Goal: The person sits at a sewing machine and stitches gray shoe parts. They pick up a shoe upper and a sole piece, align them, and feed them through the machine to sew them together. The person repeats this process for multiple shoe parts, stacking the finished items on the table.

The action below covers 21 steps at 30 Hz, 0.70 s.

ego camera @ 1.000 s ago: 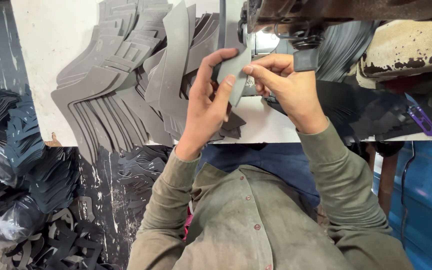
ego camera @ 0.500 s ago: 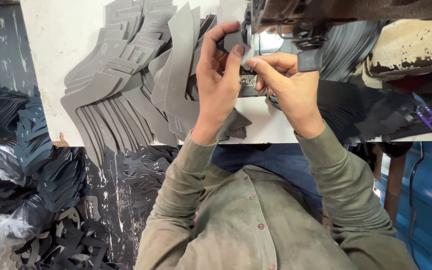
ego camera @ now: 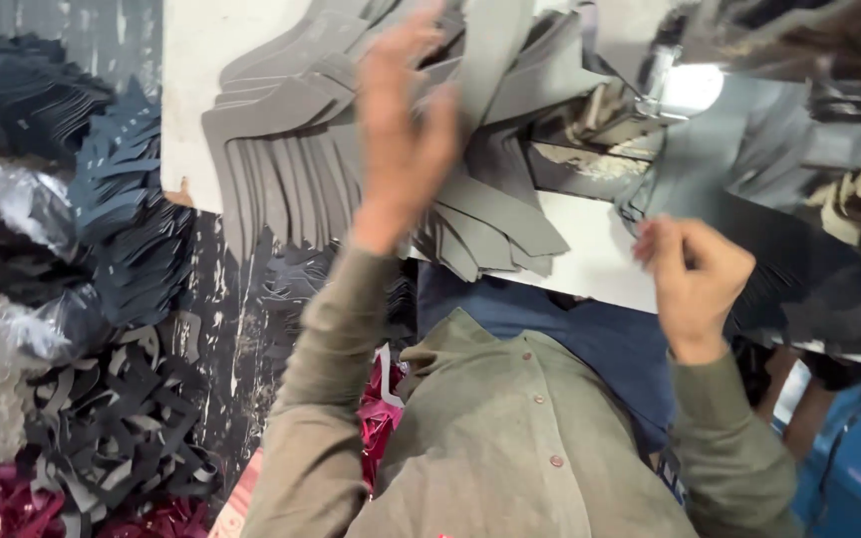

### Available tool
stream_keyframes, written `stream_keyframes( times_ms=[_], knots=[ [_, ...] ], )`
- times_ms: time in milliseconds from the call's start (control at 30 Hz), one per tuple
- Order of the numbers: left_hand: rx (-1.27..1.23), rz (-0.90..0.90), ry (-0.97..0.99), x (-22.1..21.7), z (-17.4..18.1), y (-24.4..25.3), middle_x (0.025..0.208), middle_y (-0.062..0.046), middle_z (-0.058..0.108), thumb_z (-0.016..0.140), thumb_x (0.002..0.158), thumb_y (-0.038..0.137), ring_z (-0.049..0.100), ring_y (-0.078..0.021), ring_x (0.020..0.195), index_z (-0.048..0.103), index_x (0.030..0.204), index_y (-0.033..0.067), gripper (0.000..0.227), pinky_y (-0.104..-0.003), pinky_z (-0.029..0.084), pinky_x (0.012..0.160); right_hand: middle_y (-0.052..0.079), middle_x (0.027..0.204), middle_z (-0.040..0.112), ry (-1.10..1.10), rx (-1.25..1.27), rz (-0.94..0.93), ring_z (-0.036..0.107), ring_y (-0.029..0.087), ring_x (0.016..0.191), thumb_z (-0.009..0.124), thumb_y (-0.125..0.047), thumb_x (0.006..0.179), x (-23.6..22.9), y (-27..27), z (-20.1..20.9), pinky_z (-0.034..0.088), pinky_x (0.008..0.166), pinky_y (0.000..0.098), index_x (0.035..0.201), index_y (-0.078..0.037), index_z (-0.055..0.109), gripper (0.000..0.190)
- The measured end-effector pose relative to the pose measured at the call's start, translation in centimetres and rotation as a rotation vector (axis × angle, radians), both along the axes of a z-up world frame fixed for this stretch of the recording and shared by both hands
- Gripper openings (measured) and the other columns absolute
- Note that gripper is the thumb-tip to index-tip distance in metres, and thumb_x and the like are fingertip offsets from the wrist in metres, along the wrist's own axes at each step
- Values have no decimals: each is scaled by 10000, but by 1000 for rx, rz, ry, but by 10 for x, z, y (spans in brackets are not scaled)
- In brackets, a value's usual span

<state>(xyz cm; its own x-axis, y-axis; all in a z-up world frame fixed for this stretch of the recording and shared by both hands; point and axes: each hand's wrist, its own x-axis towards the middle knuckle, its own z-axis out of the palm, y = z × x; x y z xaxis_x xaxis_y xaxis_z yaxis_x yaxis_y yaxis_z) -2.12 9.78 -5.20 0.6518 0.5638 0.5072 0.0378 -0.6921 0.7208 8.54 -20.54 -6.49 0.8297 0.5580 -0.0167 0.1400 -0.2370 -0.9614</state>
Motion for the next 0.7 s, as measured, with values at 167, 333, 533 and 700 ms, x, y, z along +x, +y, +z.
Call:
stream_keyframes(
  times_ms=[167,333,533,700],
  knots=[
    [428,288,522,-123,-28,140,1641,-136,379,764,813,134,421,-356,1499,348,1678,149,960,-511,349,1268,75,808,701,-215,-109,90,656,117,696,643,-44,1053,-29,-5,-45,494,648,254,937,40,725,165],
    [16,82,774,-150,-37,190,1633,-357,81,1004,621,487,206,-554,1453,221,1671,104,1364,-602,237,1159,103,696,602,-506,-170,65,473,236,549,761,-87,966,-36,4,-60,332,547,365,816,-31,718,165],
    [21,82,881,-105,-12,180,1393,-226,572,908,606,617,582,-401,1250,433,1613,147,1208,-471,486,1043,101,678,586,-517,-151,44,467,237,534,755,-80,948,-36,7,-53,335,535,368,800,-34,715,160],
    [221,178,957,-91,-15,184,1134,-223,613,959,599,558,584,-387,1043,612,1239,57,884,-487,505,875,100,656,573,-526,-133,29,483,233,527,759,-83,943,-34,8,-52,353,531,364,774,-32,703,185]
  ],
)
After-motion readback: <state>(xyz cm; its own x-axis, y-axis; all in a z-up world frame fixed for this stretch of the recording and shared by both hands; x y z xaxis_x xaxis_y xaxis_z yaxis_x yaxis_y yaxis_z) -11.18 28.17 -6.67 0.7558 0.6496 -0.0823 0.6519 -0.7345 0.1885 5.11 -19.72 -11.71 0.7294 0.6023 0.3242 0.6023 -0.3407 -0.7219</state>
